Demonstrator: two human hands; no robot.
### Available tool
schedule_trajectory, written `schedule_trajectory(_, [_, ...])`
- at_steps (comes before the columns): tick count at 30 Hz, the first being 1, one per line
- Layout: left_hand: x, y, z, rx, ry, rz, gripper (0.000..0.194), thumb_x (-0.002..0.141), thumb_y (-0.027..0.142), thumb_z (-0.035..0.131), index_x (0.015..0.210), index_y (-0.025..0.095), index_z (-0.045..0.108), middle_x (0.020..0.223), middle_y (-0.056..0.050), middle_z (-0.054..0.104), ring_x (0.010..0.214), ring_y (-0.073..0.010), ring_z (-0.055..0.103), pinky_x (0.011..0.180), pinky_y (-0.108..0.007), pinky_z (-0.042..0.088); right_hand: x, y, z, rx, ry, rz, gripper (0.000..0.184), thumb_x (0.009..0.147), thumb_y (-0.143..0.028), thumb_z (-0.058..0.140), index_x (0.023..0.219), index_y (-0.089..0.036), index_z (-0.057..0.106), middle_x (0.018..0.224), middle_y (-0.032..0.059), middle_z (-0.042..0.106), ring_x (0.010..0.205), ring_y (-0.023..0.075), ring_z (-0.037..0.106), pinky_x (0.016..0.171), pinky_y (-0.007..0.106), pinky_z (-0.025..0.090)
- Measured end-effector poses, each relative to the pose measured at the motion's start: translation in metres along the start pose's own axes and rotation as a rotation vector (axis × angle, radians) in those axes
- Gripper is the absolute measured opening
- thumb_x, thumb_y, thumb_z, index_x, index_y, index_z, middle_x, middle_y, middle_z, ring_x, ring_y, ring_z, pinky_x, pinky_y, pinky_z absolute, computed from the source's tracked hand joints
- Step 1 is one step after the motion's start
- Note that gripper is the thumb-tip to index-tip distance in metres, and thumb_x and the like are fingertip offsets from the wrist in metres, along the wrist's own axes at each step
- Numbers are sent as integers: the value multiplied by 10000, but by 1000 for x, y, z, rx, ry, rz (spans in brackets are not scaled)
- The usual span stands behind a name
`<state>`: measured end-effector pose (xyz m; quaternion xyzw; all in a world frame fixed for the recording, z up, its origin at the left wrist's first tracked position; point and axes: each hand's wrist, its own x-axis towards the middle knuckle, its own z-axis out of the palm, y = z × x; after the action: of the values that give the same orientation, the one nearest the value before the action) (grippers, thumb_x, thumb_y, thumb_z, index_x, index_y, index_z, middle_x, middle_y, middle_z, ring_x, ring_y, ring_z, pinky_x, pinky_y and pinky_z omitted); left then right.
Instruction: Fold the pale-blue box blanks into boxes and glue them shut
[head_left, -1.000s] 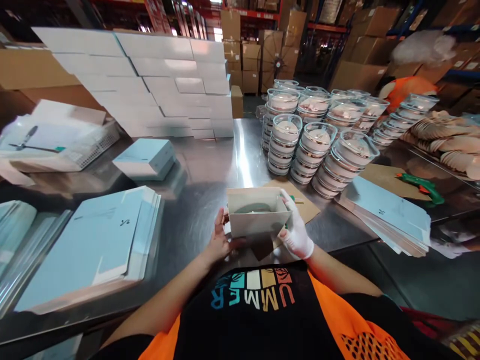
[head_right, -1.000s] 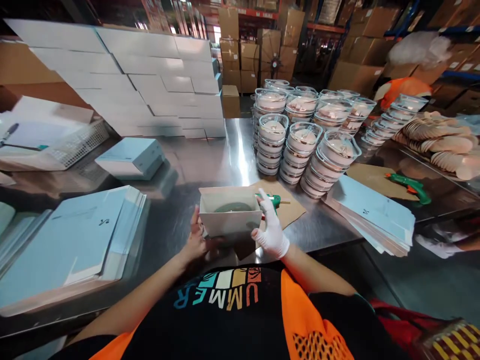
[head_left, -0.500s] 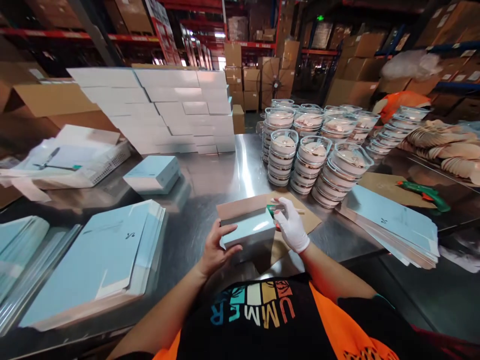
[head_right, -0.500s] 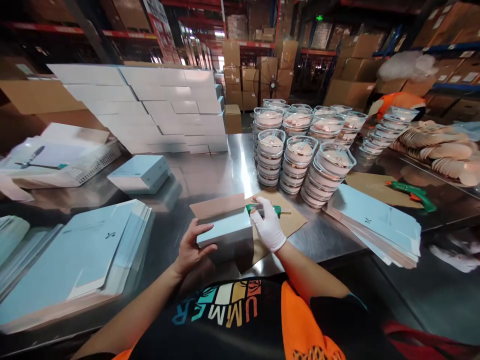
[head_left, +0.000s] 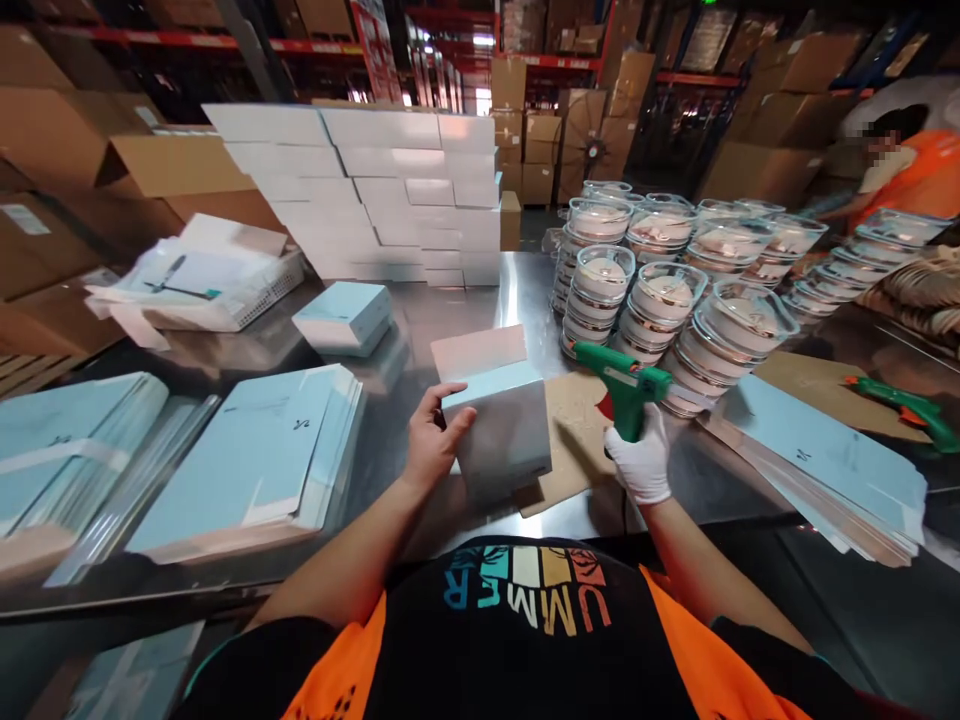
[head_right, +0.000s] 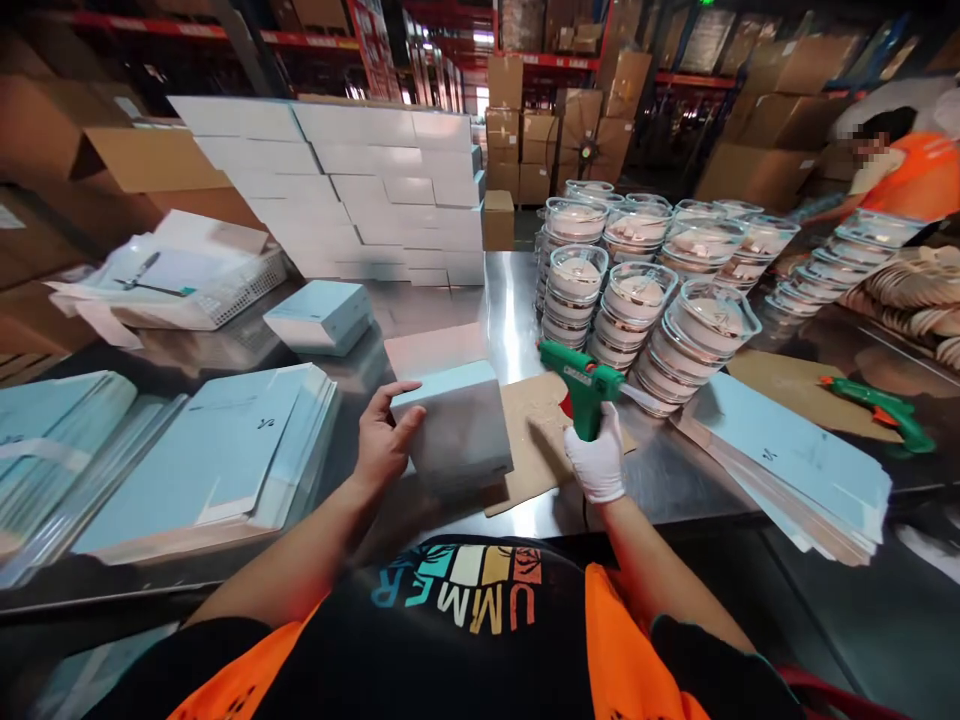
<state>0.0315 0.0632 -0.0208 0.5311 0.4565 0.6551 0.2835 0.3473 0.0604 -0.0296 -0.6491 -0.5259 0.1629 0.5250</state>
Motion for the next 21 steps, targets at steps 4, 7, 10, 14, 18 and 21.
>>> schedule_trajectory(4, [-3, 4, 14, -14, -68, 50, 554, 770, 664, 876, 1080, 217, 770, 974, -43, 688, 863, -209, 633, 776, -309, 492, -16, -39, -15, 100, -149, -222, 405, 821, -392, 661, 1193, -256, 746, 1193, 115, 802, 1147, 366, 747, 1023, 529, 619])
schedule_trajectory(7, [-7, 2, 26, 43, -105, 120, 516, 787, 633, 884, 1093, 232, 780, 1010, -49, 673, 950, -229, 649, 850, -330, 506, -26, -59, -12, 38, -262, -369, 222, 831, -319, 642, 996, -266, 780, 991, 84, 813, 928, 309, 776, 862, 459, 643])
schedule_trajectory(10, [-12, -1, 35, 52, -136, 213, 472, 800, 625, 880, 1053, 242, 773, 1043, -55, 686, 1017, -244, 663, 921, -356, 526, -36, -70, 1, -87, -315, -591, 80, 818, -267, 645, 802, -229, 714, 756, 50, 720, 700, 225, 699, 685, 347, 571])
schedule_trajectory(14, [-17, -2, 39, 50, -156, 274, 444, 827, 622, 862, 1039, 245, 759, 1053, -57, 689, 1029, -244, 668, 950, -368, 545, -40, -76, 14, -98, -318, -663, 67, 796, -246, 652, 742, -223, 619, 692, 17, 635, 627, 171, 608, 616, 283, 489])
schedule_trajectory(18, [-20, -5, 34, 94, -139, 249, 475, 829, 613, 869, 1123, 252, 776, 1113, -71, 677, 1052, -249, 671, 930, -358, 536, -31, -61, 14, 70, -280, -347, 125, 741, -299, 713, 701, -243, 608, 709, 27, 658, 686, 199, 618, 730, 336, 543])
schedule_trajectory(21, [-21, -8, 30, 120, -124, 204, 505, 818, 639, 870, 1133, 254, 786, 1133, -72, 662, 1010, -235, 665, 880, -338, 523, -20, -37, 12, 185, -189, -74, 208, 701, -382, 747, 679, -255, 584, 692, 34, 652, 671, 213, 594, 715, 373, 559])
